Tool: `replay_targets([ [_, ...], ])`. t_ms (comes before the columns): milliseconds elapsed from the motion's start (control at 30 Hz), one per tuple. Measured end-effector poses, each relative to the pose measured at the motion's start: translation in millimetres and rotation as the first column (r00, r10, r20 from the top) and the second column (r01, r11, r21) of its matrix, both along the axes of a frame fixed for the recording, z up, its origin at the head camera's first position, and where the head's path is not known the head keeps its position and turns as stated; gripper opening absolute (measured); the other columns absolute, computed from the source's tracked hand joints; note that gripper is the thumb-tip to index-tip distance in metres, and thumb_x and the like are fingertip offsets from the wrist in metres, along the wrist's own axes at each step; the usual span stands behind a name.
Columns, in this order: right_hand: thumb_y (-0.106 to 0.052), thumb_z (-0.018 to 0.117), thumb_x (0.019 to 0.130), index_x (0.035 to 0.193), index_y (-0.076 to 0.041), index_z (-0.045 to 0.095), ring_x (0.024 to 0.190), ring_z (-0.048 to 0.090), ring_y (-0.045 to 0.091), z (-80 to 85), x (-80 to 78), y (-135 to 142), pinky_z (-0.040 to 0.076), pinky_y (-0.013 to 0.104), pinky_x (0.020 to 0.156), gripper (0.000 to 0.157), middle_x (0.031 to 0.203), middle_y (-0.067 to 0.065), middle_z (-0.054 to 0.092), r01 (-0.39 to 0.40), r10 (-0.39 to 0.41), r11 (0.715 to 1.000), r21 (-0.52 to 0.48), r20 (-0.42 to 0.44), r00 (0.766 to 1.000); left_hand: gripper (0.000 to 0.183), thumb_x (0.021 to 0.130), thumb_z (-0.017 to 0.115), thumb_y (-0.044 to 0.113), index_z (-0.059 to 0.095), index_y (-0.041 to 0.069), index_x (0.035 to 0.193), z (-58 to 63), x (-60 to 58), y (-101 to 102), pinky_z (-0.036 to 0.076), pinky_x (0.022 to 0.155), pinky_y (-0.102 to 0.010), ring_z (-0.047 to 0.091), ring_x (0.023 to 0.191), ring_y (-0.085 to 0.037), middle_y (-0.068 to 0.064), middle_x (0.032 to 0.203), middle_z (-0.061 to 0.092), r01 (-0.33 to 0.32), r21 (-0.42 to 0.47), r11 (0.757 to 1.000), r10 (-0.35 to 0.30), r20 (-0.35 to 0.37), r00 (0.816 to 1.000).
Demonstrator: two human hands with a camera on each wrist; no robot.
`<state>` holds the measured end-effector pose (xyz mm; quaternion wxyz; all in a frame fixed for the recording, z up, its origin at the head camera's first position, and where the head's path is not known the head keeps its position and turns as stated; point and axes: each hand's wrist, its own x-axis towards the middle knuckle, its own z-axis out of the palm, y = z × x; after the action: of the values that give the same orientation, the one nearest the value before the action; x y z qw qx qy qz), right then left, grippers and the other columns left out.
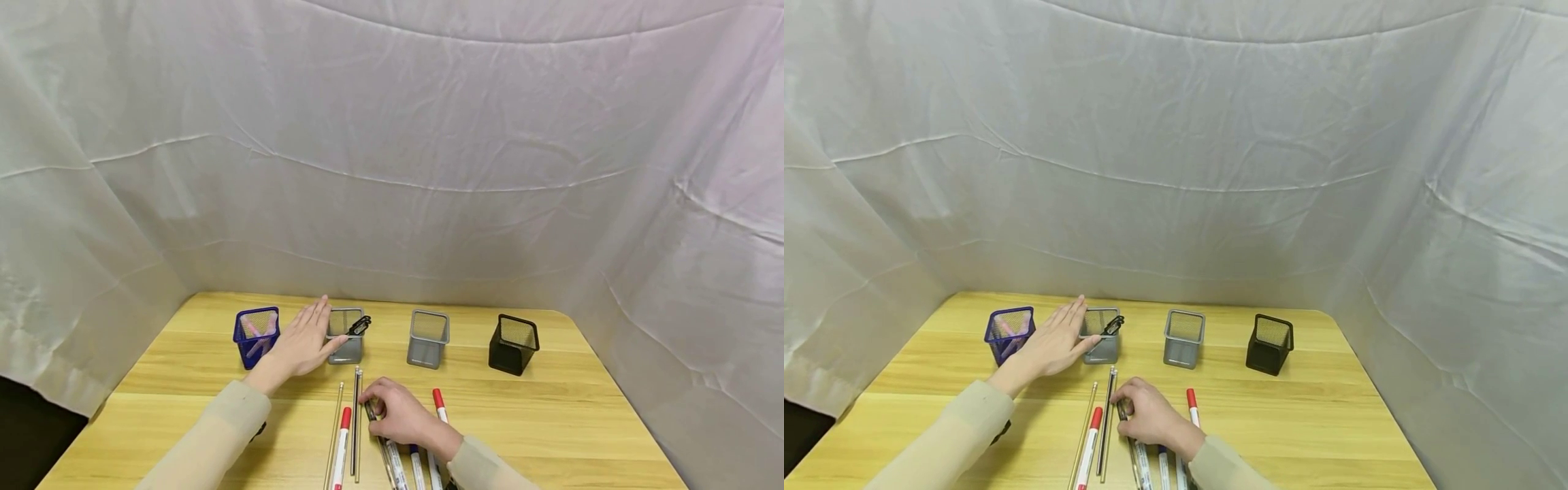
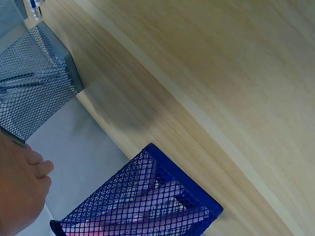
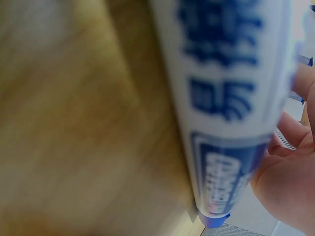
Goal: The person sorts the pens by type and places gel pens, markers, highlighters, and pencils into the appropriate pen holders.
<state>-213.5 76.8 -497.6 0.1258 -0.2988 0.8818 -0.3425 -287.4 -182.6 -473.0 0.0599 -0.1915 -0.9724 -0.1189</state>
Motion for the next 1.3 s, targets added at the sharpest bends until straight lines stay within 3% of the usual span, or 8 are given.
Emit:
replay_targets([
  [567, 0.011, 0.072, 0.079, 0.129, -0.005, 0.067, 0.084, 0.059, 0.006, 4.0, 4.9, 0.2, 0.056, 0.019, 0.071, 0.053, 0.122, 0.004, 0.060, 0.058, -0.055, 0.990, -0.130, 0.027, 0.998, 0.091, 0.108, 0.034, 0.063, 0.016, -0.008, 0.162, 1.6, 1.9, 0.2, 0.015, 0.128, -0.055, 0.016, 0.157, -0.041, -0.024, 0.171, 0.008, 0.011, 0.014, 1.000, -0.011, -0.002, 1.000],
  [833, 0.009, 0.070, 0.084, 0.131, -0.001, 0.065, 0.090, 0.062, 0.011, 10.6, 4.0, 2.8, 0.058, 0.020, 0.077, 0.048, 0.121, 0.005, 0.058, 0.089, -0.079, 0.966, -0.241, 0.050, 0.996, 0.092, 0.107, 0.034, 0.064, 0.015, -0.008, 0.162, 1.1, 1.0, 0.1, 0.013, 0.129, -0.053, 0.016, 0.157, -0.041, -0.023, 0.171, 0.008, 0.009, 0.012, 1.000, -0.009, -0.002, 1.000],
  [1300, 0.012, 0.069, 0.081, 0.131, 0.002, 0.065, 0.097, 0.063, 0.015, 20.1, 5.4, 1.9, 0.060, 0.021, 0.084, 0.050, 0.129, 0.009, 0.060, 0.172, -0.157, 0.919, -0.356, 0.072, 0.985, 0.092, 0.107, 0.033, 0.064, 0.015, -0.008, 0.162, 1.7, 1.9, 0.0, 0.015, 0.129, -0.054, 0.016, 0.157, -0.040, -0.023, 0.171, 0.008, 0.011, 0.005, 1.000, -0.011, -0.001, 1.000],
])
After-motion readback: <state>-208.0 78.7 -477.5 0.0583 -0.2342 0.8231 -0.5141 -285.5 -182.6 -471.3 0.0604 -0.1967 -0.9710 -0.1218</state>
